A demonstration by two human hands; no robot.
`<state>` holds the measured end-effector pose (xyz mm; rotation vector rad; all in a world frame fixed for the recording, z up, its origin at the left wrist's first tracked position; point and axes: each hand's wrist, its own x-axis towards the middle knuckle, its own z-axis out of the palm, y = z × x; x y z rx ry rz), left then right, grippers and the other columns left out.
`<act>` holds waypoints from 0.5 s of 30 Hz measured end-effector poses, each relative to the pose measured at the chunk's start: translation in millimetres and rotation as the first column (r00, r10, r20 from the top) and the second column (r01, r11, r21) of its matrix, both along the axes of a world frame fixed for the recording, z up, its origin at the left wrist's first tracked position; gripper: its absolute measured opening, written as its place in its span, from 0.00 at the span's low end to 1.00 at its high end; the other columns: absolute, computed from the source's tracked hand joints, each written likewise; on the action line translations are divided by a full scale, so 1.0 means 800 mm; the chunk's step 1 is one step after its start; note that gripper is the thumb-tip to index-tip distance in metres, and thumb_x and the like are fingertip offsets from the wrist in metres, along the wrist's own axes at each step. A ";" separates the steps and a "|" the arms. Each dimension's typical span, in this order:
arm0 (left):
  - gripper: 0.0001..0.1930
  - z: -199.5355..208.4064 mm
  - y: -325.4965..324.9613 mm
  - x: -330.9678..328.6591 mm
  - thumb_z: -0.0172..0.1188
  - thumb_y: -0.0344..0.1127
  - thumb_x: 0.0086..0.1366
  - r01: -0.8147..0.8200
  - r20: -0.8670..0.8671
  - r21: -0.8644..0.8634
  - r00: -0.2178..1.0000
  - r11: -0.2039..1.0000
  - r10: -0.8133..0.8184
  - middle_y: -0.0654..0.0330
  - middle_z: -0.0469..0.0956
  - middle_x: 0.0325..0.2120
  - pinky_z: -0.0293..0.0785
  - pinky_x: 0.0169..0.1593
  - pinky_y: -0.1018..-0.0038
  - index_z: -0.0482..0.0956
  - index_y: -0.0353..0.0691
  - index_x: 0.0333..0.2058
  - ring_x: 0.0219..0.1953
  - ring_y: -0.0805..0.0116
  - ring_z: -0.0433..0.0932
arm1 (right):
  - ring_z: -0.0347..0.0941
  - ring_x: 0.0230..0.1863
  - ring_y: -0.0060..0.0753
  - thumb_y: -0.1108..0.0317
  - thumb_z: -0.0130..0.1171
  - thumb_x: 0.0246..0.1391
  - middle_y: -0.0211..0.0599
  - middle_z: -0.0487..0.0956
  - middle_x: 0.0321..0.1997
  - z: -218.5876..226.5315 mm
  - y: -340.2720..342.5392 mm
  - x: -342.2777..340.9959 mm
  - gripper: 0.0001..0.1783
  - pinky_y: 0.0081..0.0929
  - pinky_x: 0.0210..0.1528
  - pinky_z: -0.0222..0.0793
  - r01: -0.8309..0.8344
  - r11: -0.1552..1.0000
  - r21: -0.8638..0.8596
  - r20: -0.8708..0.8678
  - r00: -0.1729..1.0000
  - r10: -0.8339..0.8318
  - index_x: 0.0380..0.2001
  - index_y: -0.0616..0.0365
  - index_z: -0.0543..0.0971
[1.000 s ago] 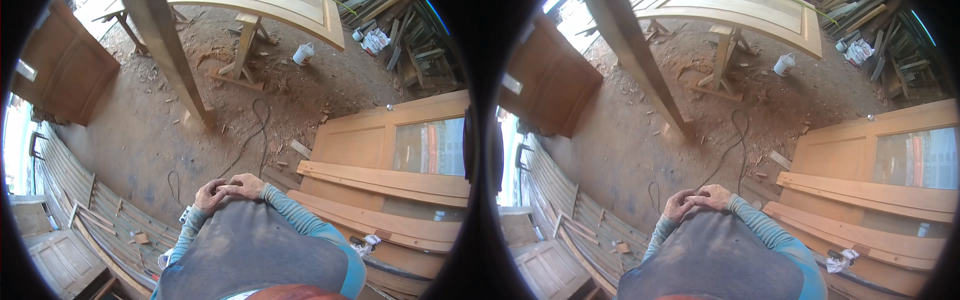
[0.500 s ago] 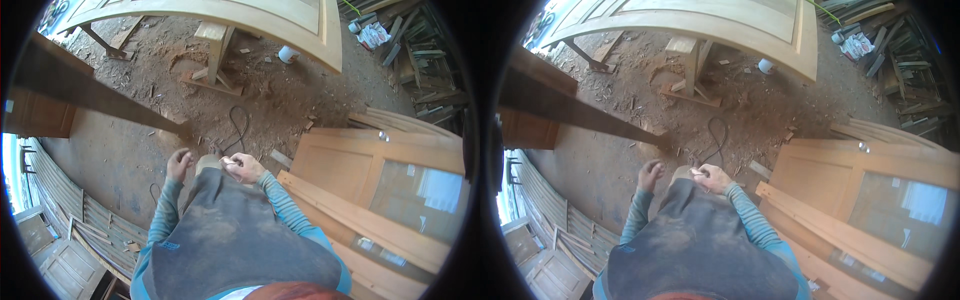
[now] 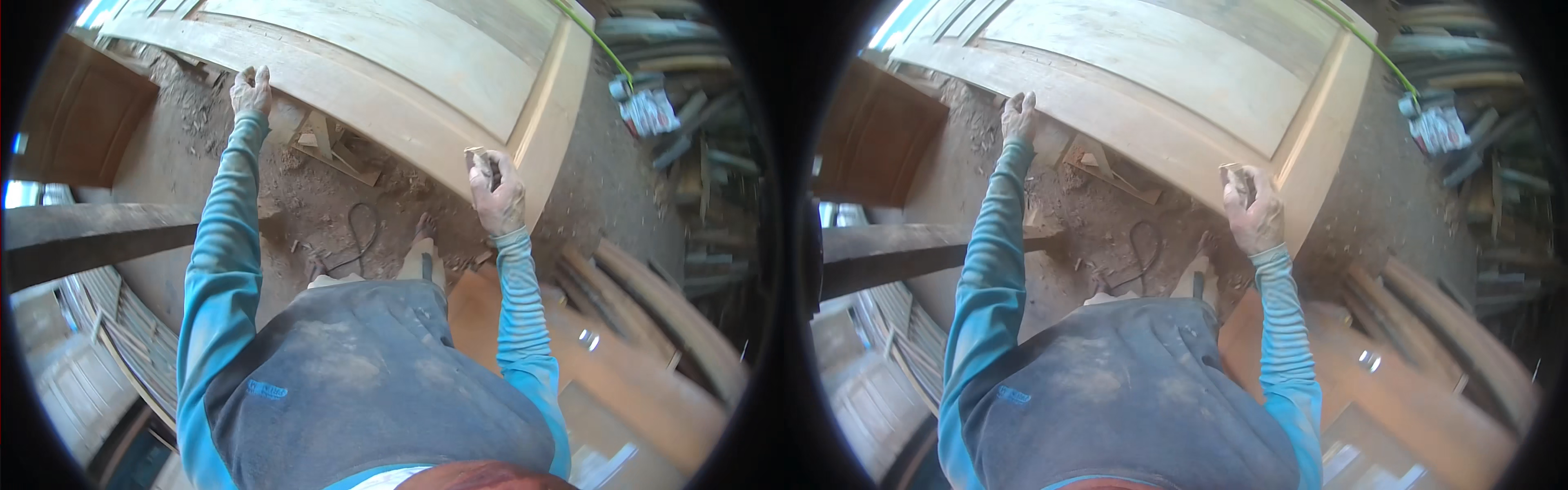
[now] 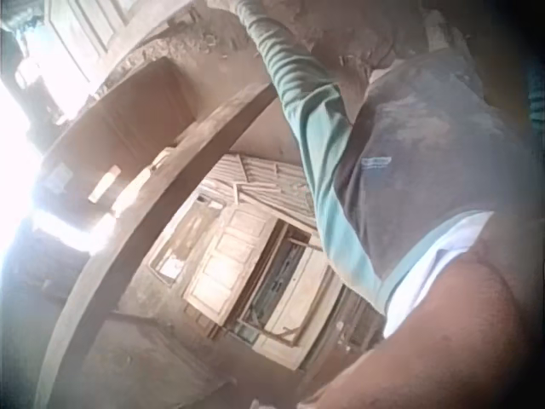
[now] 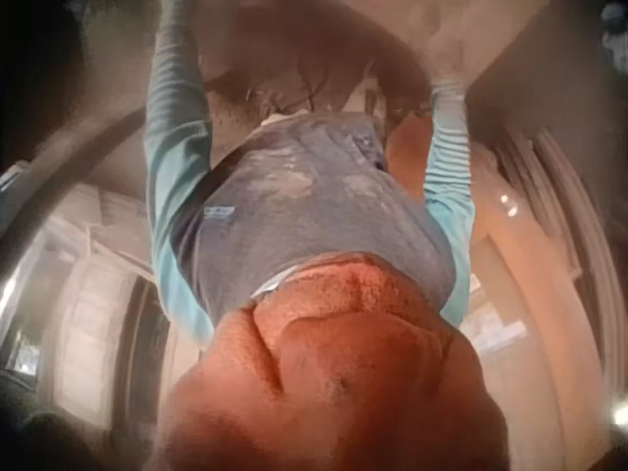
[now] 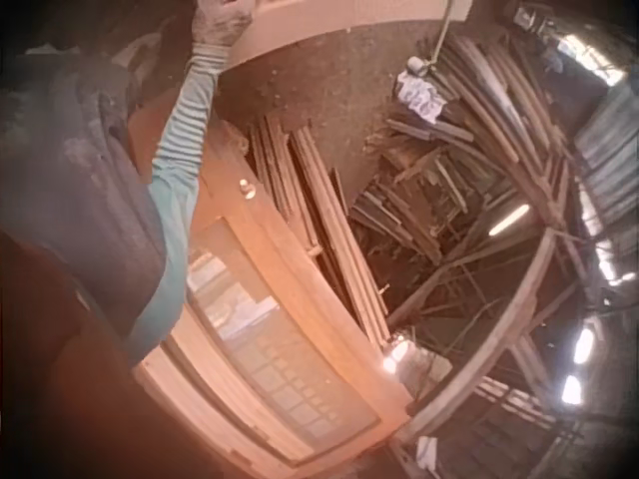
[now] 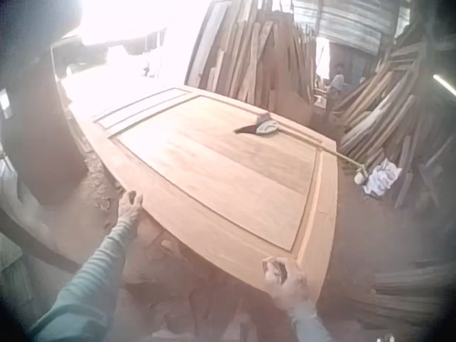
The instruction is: The person sands the surface of a wooden door using a sanding block, applies putty or wood filler with a scraper tool to imperfections, and sweeps wood dust off the surface with a broom.
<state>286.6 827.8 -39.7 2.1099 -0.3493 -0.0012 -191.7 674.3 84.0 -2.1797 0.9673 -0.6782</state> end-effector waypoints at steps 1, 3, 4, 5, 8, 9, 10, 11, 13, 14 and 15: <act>0.35 0.004 -0.016 -0.012 0.60 0.55 0.66 -0.073 -0.011 0.073 0.997 0.995 0.074 0.37 0.67 0.60 0.70 0.61 0.56 0.68 0.38 0.63 0.57 0.43 0.73 | 0.80 0.40 0.48 0.62 0.59 0.57 0.50 0.79 0.40 -0.001 -0.037 0.004 0.16 0.41 0.43 0.76 -0.027 0.993 -0.113 -0.052 0.998 0.021 0.46 0.60 0.76; 0.33 0.009 -0.032 -0.035 0.58 0.54 0.67 -0.254 0.054 0.044 0.966 0.966 0.252 0.37 0.66 0.60 0.70 0.61 0.56 0.67 0.41 0.64 0.58 0.42 0.73 | 0.79 0.42 0.52 0.62 0.59 0.57 0.51 0.78 0.42 -0.018 -0.113 0.026 0.17 0.44 0.43 0.76 -0.128 0.969 -0.210 -0.120 0.987 0.104 0.46 0.59 0.76; 0.32 0.005 -0.040 -0.042 0.57 0.54 0.67 -0.349 0.078 0.013 0.935 0.937 0.347 0.37 0.65 0.61 0.70 0.61 0.56 0.67 0.43 0.64 0.58 0.41 0.73 | 0.78 0.42 0.54 0.62 0.59 0.56 0.51 0.77 0.44 -0.022 -0.148 0.040 0.17 0.45 0.43 0.76 -0.192 0.943 -0.272 -0.161 0.975 0.152 0.46 0.59 0.75; 0.32 -0.005 -0.039 -0.032 0.56 0.51 0.68 -0.397 0.180 0.061 0.907 0.916 0.381 0.37 0.67 0.60 0.69 0.62 0.54 0.64 0.43 0.66 0.58 0.40 0.73 | 0.77 0.42 0.57 0.61 0.60 0.56 0.49 0.77 0.44 -0.024 -0.170 0.053 0.18 0.47 0.42 0.75 -0.251 0.928 -0.276 -0.182 0.961 0.206 0.46 0.58 0.75; 0.33 -0.003 -0.024 -0.036 0.56 0.52 0.68 -0.310 0.297 0.026 0.910 0.950 0.289 0.38 0.69 0.59 0.67 0.63 0.53 0.63 0.41 0.66 0.59 0.39 0.72 | 0.78 0.40 0.57 0.60 0.62 0.56 0.47 0.77 0.42 -0.028 -0.218 0.084 0.16 0.47 0.41 0.75 -0.441 0.865 -0.238 -0.362 0.867 0.343 0.44 0.58 0.75; 0.33 0.001 -0.022 -0.047 0.55 0.52 0.68 -0.333 0.201 0.025 0.925 0.943 0.321 0.37 0.70 0.59 0.66 0.65 0.53 0.64 0.40 0.66 0.61 0.38 0.70 | 0.78 0.39 0.57 0.59 0.62 0.56 0.47 0.77 0.41 -0.032 -0.221 0.087 0.16 0.47 0.41 0.75 -0.449 0.869 -0.206 -0.338 0.867 0.367 0.43 0.58 0.76; 0.33 -0.009 -0.020 -0.041 0.54 0.51 0.68 -0.355 0.224 0.024 0.913 0.934 0.341 0.37 0.71 0.59 0.66 0.65 0.55 0.64 0.37 0.66 0.61 0.40 0.72 | 0.78 0.39 0.57 0.59 0.62 0.57 0.47 0.77 0.40 -0.037 -0.228 0.104 0.16 0.47 0.41 0.75 -0.459 0.870 -0.180 -0.303 0.867 0.395 0.42 0.57 0.76; 0.34 -0.021 -0.014 -0.034 0.54 0.49 0.68 -0.379 0.247 0.024 0.899 0.925 0.361 0.38 0.72 0.59 0.66 0.65 0.57 0.65 0.34 0.65 0.61 0.43 0.73 | 0.78 0.38 0.57 0.58 0.62 0.57 0.47 0.77 0.39 -0.042 -0.232 0.123 0.16 0.47 0.41 0.75 -0.470 0.870 -0.151 -0.269 0.866 0.421 0.41 0.57 0.76; 0.37 -0.013 -0.027 -0.038 0.51 0.52 0.68 -0.395 0.271 0.091 0.893 0.914 0.359 0.38 0.72 0.61 0.66 0.65 0.61 0.61 0.30 0.67 0.61 0.44 0.73 | 0.78 0.38 0.57 0.55 0.63 0.59 0.48 0.78 0.38 -0.052 -0.237 0.188 0.16 0.46 0.40 0.76 -0.457 0.876 -0.155 -0.305 0.865 0.398 0.39 0.57 0.77; 0.38 -0.005 -0.035 -0.048 0.50 0.53 0.67 -0.357 0.230 0.107 0.917 0.928 0.326 0.37 0.71 0.61 0.66 0.66 0.61 0.61 0.30 0.67 0.61 0.43 0.73 | 0.78 0.38 0.57 0.55 0.62 0.59 0.50 0.79 0.38 -0.051 -0.241 0.218 0.16 0.47 0.40 0.75 -0.463 0.867 -0.184 -0.294 0.868 0.401 0.39 0.58 0.77; 0.39 -0.005 -0.039 -0.050 0.50 0.55 0.67 -0.335 0.183 0.102 0.932 0.937 0.314 0.37 0.71 0.61 0.66 0.66 0.61 0.61 0.30 0.67 0.61 0.43 0.73 | 0.78 0.37 0.57 0.55 0.62 0.60 0.51 0.79 0.38 -0.049 -0.245 0.247 0.16 0.47 0.40 0.75 -0.482 0.845 -0.232 -0.289 0.863 0.413 0.40 0.58 0.77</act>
